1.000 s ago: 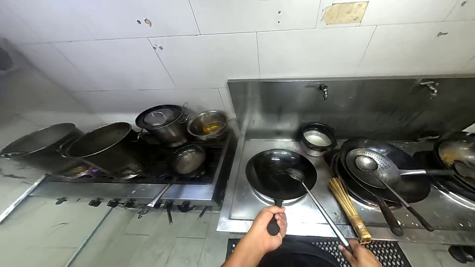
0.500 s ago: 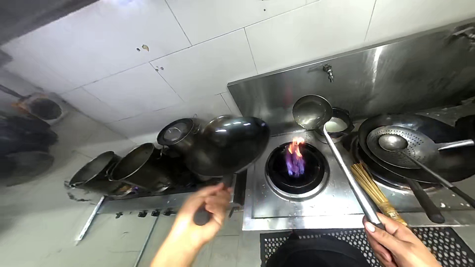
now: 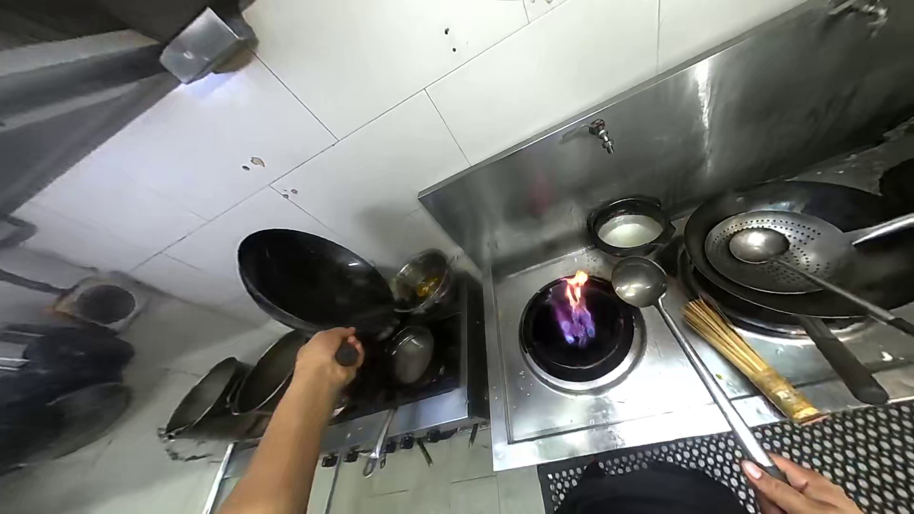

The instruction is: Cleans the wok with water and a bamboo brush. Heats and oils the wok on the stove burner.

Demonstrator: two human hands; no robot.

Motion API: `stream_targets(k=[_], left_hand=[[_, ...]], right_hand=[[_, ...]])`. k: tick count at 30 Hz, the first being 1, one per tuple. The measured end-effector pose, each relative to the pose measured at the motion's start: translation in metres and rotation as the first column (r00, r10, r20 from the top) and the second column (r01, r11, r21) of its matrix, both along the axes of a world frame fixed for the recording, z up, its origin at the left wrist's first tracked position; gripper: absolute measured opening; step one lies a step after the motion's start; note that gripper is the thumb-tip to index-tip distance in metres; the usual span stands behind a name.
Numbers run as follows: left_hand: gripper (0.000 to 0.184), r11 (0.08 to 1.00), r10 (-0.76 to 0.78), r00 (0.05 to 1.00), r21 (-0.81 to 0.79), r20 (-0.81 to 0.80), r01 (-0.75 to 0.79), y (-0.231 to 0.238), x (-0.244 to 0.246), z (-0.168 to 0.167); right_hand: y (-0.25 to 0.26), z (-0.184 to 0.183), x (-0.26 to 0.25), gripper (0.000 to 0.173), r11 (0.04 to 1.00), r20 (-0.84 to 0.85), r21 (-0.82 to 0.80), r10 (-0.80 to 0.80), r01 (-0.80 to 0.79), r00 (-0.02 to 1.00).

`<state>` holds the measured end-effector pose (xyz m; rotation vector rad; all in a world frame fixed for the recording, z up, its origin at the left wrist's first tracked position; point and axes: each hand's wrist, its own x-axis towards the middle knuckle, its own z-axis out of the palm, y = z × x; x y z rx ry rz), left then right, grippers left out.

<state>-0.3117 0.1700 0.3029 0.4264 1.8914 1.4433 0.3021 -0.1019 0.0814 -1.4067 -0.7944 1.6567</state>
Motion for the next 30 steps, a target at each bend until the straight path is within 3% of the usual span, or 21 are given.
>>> stream_targets(k=[8,11,13,15,17,18,20,21,23,25,30], left_hand=[[0.037,0.998,-0.061,0.923,-0.014,-0.38,0.06,0.011,-0.01,-0.058],[0.054,0.993,-0.096,0.877,0.021,-0.471,0.12,0.004,-0.009,-0.086],[0.06,0.988,-0.108,0.851,0.037,-0.514,0.148,0.0,-0.004,-0.098],[0.063,0.985,-0.108,0.831,0.054,-0.546,0.163,-0.002,0.006,-0.107],[0.064,0.982,-0.116,0.808,0.056,-0.578,0.181,-0.002,0.018,-0.113],[0.064,0.98,-0.12,0.8,0.056,-0.587,0.188,-0.003,0.023,-0.115],[0.064,0.976,-0.118,0.803,0.079,-0.584,0.201,-0.006,0.033,-0.117],[0.065,0.974,-0.117,0.812,0.096,-0.572,0.207,-0.007,0.036,-0.116],[0.066,0.97,-0.114,0.828,0.121,-0.55,0.213,-0.011,0.039,-0.114],[0.065,0.968,-0.112,0.84,0.133,-0.531,0.213,-0.015,0.037,-0.113],[0.063,0.967,-0.085,0.86,0.166,-0.504,0.192,-0.019,0.028,-0.111]], right_hand=[[0.014,0.013,-0.017,0.021,0.964,-0.34,-0.192,-0.24,0.183,0.909],[0.031,0.024,-0.055,0.008,0.937,-0.334,-0.232,-0.328,0.26,0.884],[0.052,0.042,-0.097,0.009,0.91,-0.31,-0.308,-0.372,0.277,0.875],[0.089,0.071,-0.133,0.015,0.933,-0.282,-0.328,-0.248,0.149,0.927],[0.141,0.09,-0.156,0.023,0.98,-0.124,-0.149,0.113,-0.131,0.986],[0.166,0.092,-0.169,0.026,0.971,0.049,-0.022,0.239,-0.238,0.97],[0.195,0.096,-0.2,0.029,0.926,0.38,0.175,0.25,-0.335,0.89],[0.199,0.103,-0.214,0.029,0.914,0.436,0.235,0.205,-0.33,0.876],[0.194,0.116,-0.224,0.029,0.916,0.332,0.285,0.182,-0.282,0.926],[0.184,0.115,-0.215,0.028,0.936,0.076,0.273,0.209,-0.222,0.975],[0.141,0.062,-0.154,0.027,0.984,-0.355,0.067,0.18,-0.166,0.918]])
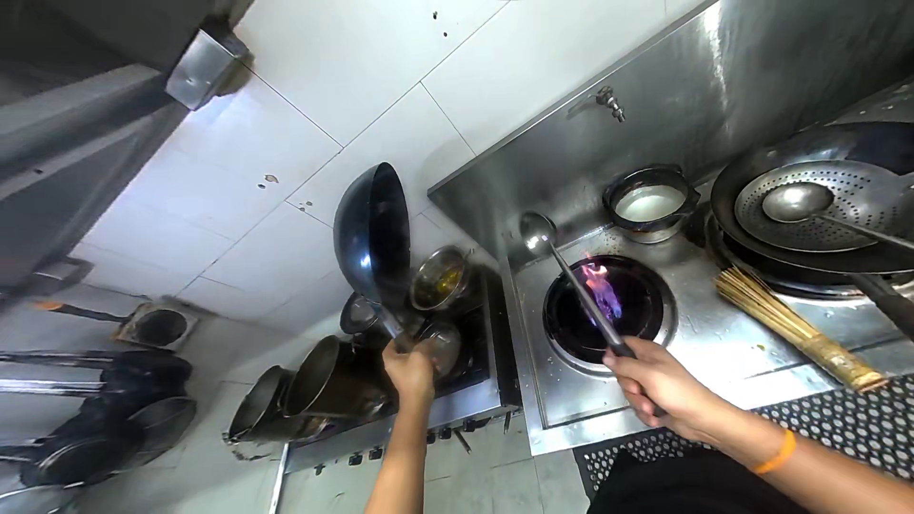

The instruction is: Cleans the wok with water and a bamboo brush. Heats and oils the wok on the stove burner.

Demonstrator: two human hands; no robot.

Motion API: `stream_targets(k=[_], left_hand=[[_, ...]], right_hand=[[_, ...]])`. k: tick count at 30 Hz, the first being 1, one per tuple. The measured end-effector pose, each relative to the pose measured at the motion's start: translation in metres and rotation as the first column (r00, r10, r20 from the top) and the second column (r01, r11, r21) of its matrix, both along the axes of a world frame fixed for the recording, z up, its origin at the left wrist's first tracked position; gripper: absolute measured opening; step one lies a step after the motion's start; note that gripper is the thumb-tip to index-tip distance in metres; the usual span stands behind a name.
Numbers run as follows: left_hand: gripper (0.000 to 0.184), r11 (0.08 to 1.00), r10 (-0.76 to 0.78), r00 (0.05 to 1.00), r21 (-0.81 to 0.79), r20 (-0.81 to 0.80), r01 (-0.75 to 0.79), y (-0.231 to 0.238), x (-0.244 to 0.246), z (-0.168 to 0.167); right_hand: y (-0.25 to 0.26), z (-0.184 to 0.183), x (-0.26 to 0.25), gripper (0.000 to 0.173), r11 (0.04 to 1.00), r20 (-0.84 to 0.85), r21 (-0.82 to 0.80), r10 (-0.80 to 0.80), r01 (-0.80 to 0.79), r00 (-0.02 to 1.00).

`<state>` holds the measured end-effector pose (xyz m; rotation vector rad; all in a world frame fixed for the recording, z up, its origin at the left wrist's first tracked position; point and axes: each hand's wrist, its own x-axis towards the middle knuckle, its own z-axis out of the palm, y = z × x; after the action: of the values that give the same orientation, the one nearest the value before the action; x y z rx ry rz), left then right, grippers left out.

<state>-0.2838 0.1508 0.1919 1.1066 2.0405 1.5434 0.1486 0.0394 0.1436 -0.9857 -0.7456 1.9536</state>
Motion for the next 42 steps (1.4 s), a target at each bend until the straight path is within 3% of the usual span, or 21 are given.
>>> stream_targets(k=[4,11,14,17,19,20,23,25,27,29,32,36,39,42], left_hand=[[0.055,1.0,0.029,0.999,0.011,0.019,-0.029,0.007,-0.003,0.003],[0.032,0.997,0.037,0.994,0.067,0.104,-0.044,0.033,0.001,0.008],[0.026,0.997,0.036,0.97,0.063,0.242,-0.053,0.046,0.009,0.012],[0.012,0.998,-0.044,0.882,0.065,0.469,0.015,0.042,0.03,0.028],[0.011,0.99,-0.14,0.745,0.097,0.652,0.101,0.02,0.054,0.044],[0.015,0.978,-0.206,0.627,0.142,0.751,0.151,0.002,0.066,0.051],[0.029,0.912,-0.345,0.083,0.312,0.935,0.267,-0.062,0.093,0.05],[0.04,0.88,-0.309,-0.192,0.357,0.931,0.313,-0.101,0.115,0.032],[0.043,0.864,-0.227,-0.371,0.362,0.9,0.35,-0.132,0.141,0.009],[0.043,0.859,-0.128,-0.474,0.337,0.871,0.386,-0.152,0.17,-0.013],[0.04,0.86,-0.012,-0.502,0.265,0.865,0.436,-0.17,0.21,-0.044],[0.038,0.849,0.042,-0.505,0.235,0.862,0.473,-0.179,0.251,-0.079],[0.037,0.857,0.054,-0.487,0.209,0.872,0.47,-0.176,0.275,-0.103],[0.035,0.859,0.043,-0.44,0.191,0.897,0.475,-0.17,0.292,-0.124]], right_hand=[[-0.045,-0.051,0.049,0.022,0.974,-0.142,-0.224,-0.076,0.042,0.987],[-0.114,-0.104,0.124,0.018,0.961,-0.13,-0.232,-0.183,0.15,0.974],[-0.13,-0.104,0.149,0.016,0.957,-0.129,-0.219,-0.222,0.191,0.966],[-0.14,-0.105,0.165,0.014,0.952,-0.177,-0.217,-0.255,0.215,0.951],[-0.144,-0.107,0.173,0.014,0.949,-0.235,-0.219,-0.279,0.229,0.931],[-0.145,-0.107,0.175,0.015,0.945,-0.265,-0.224,-0.293,0.237,0.919],[-0.141,-0.098,0.176,0.017,0.942,-0.285,-0.241,-0.299,0.234,0.911],[-0.135,-0.084,0.171,0.017,0.957,-0.263,-0.21,-0.253,0.201,0.931],[-0.128,-0.066,0.165,0.02,0.983,-0.152,-0.118,-0.16,0.143,0.975],[-0.118,-0.047,0.162,0.024,0.999,0.092,0.023,-0.044,0.042,0.995],[-0.102,-0.033,0.166,0.023,0.982,0.516,0.168,-0.018,-0.081,0.857],[-0.078,-0.072,0.168,0.027,0.967,0.762,0.253,-0.176,-0.037,0.623],[-0.057,-0.109,0.168,0.029,0.989,0.895,0.148,-0.147,0.031,0.421],[-0.034,-0.137,0.182,0.035,0.999,0.977,-0.004,-0.005,0.041,0.212]])
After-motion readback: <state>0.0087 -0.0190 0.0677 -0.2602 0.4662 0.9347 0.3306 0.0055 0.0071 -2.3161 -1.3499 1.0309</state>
